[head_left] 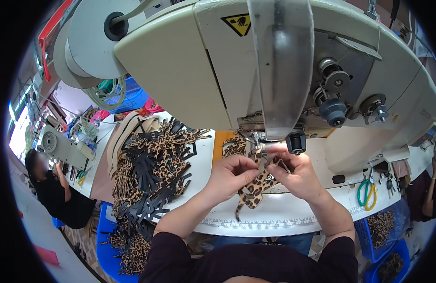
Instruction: The person sews patterned fabric pieces using a sewing machine, guiding the pieces under the presser foot and trimming the threads with snips.
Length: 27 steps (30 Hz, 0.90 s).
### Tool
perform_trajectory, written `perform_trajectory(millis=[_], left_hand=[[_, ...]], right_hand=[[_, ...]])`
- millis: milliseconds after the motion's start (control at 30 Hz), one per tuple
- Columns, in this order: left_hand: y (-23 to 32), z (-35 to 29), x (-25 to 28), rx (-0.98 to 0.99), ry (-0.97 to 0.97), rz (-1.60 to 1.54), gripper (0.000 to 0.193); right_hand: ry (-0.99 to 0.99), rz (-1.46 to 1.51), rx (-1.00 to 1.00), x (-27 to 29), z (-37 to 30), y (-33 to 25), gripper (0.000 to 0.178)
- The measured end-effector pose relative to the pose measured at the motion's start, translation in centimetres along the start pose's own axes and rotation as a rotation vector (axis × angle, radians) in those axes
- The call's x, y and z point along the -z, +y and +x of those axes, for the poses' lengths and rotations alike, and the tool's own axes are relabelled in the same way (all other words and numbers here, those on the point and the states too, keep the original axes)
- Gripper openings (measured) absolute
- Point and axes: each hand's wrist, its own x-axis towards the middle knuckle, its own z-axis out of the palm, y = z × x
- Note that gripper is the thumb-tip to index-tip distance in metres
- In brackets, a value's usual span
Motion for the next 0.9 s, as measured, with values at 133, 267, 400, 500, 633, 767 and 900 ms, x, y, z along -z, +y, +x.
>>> perform_trajectory(millis=[133,267,400,500,633,767,900], left_hand=[[0.1,0.1,0.2,-0.018,0.064,0.009,0.014],[-0.3,1.7,0.5,-0.095,0.130,0.031,0.014],[-0.5,2.7,0.3,-0.103,0.142,0.070,0.014],[-1.1,3.1,0.4,-0.126,0.164,0.095,0.015],[-1.6,3.7,0.4,-0.137,0.174,0.076,0.012],[-1.8,4.2,0.6,-0.172,0.203,0.175,0.013],[-2.0,4.5,0.2,-0.522,0.278,0.489,0.013]], right_hand=[[-0.058,-0.223,0.015,0.2,0.7,0.2,0.021],[0.044,-0.367,0.170,0.4,1.4,0.6,0.018],[0.095,-0.507,0.238,0.8,1.8,1.2,0.020],[0.086,-0.541,0.190,1.0,1.9,1.1,0.019],[0.095,-0.552,0.199,1.3,2.3,1.1,0.019],[0.151,-0.493,0.266,2.1,2.8,2.0,0.021],[0.250,-0.551,0.304,2.5,3.3,2.6,0.007]])
